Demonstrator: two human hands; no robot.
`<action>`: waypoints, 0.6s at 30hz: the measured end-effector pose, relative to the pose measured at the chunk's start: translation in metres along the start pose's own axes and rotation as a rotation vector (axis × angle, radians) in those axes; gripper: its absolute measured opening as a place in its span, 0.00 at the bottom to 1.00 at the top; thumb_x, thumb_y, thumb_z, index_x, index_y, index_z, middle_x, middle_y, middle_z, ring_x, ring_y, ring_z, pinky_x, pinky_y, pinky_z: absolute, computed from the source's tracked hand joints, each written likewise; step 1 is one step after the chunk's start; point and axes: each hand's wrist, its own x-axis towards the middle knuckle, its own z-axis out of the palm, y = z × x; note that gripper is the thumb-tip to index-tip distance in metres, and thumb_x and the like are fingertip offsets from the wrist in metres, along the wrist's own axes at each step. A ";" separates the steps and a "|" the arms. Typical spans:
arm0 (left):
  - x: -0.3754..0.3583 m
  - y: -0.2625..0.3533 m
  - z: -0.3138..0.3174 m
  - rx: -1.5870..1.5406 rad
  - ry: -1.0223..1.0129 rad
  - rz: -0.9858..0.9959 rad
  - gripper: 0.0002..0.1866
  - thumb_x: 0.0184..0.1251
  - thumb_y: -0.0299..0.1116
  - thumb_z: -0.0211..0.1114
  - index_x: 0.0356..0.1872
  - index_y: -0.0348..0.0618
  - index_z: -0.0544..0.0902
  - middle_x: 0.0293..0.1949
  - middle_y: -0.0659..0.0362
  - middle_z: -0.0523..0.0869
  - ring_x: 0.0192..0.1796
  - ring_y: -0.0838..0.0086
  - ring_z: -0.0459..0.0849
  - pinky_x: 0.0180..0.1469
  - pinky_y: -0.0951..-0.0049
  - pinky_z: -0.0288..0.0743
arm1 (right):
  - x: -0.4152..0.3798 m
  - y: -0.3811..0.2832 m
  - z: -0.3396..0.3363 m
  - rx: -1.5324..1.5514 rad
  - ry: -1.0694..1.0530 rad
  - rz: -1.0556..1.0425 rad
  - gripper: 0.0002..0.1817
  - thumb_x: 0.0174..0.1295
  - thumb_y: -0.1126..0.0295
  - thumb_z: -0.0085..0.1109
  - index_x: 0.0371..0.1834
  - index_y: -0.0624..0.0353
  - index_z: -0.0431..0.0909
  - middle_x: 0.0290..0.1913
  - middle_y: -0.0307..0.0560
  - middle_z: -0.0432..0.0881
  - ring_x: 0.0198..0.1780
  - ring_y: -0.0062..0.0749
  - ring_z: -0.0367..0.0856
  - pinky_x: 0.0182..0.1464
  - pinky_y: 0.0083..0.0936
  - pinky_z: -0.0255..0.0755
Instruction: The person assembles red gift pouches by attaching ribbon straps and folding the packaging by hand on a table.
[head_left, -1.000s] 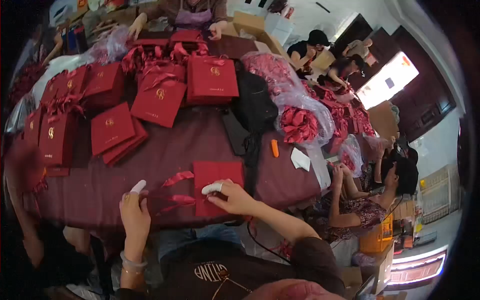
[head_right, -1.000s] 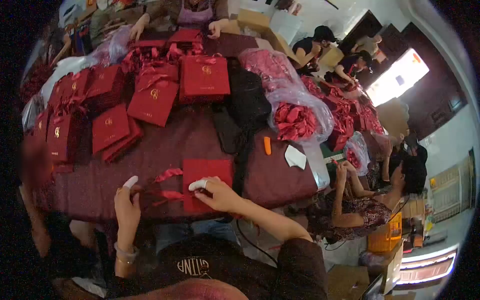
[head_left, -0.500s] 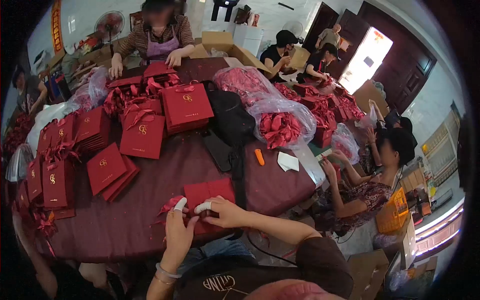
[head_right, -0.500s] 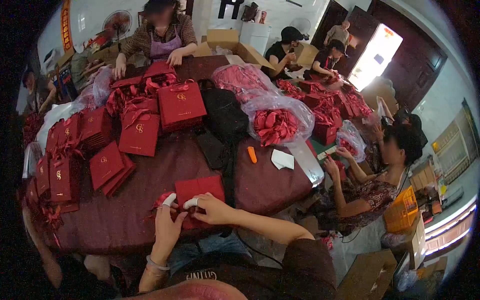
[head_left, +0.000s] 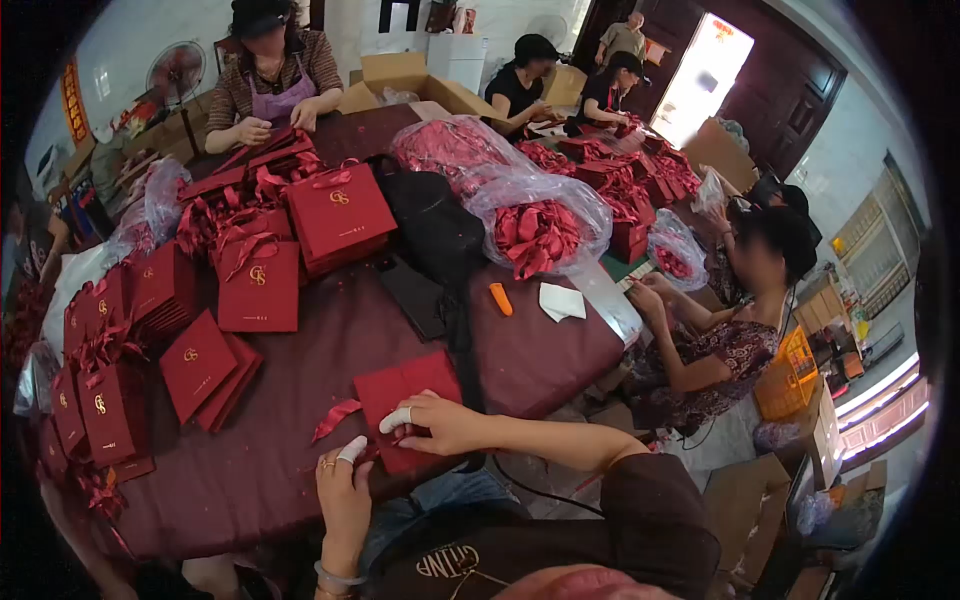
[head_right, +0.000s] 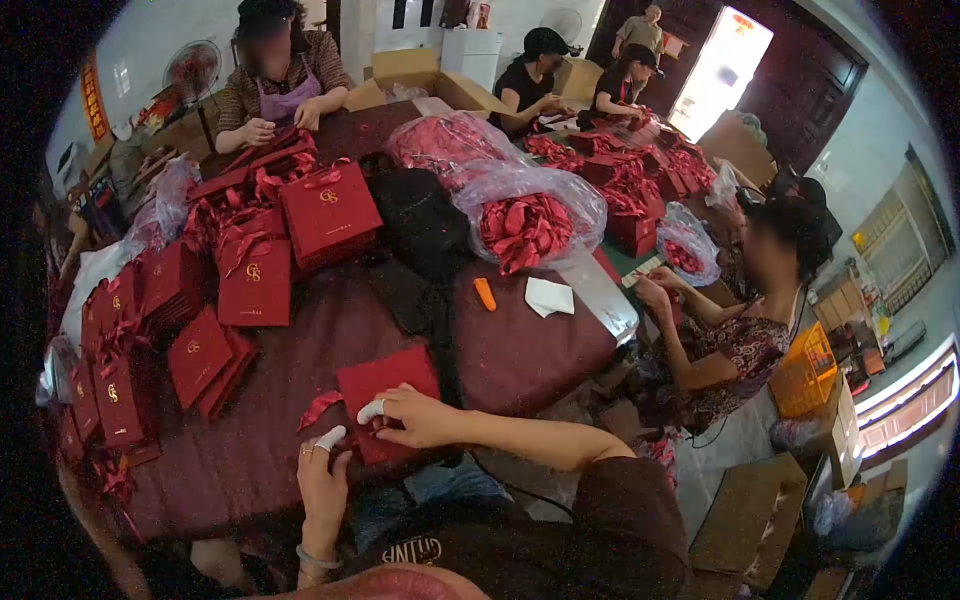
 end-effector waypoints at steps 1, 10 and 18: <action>0.002 -0.001 0.000 -0.043 0.013 -0.015 0.16 0.53 0.21 0.64 0.46 0.36 0.78 0.38 0.49 0.78 0.43 0.56 0.75 0.46 0.63 0.69 | 0.000 0.001 0.000 -0.006 0.009 -0.010 0.16 0.58 0.70 0.58 0.51 0.54 0.72 0.38 0.42 0.75 0.43 0.32 0.73 0.52 0.30 0.58; 0.004 -0.018 -0.003 -0.174 0.028 -0.058 0.15 0.52 0.20 0.64 0.43 0.38 0.80 0.33 0.50 0.82 0.38 0.59 0.79 0.40 0.66 0.73 | 0.001 -0.001 -0.001 -0.013 -0.001 -0.021 0.17 0.59 0.70 0.58 0.52 0.54 0.72 0.39 0.41 0.76 0.44 0.30 0.74 0.53 0.29 0.57; 0.005 -0.018 0.000 0.007 0.074 -0.056 0.16 0.52 0.22 0.67 0.44 0.38 0.80 0.29 0.55 0.80 0.34 0.63 0.77 0.38 0.65 0.72 | 0.000 -0.003 -0.002 -0.006 0.029 -0.027 0.17 0.59 0.71 0.58 0.52 0.55 0.72 0.39 0.41 0.76 0.44 0.29 0.74 0.53 0.29 0.59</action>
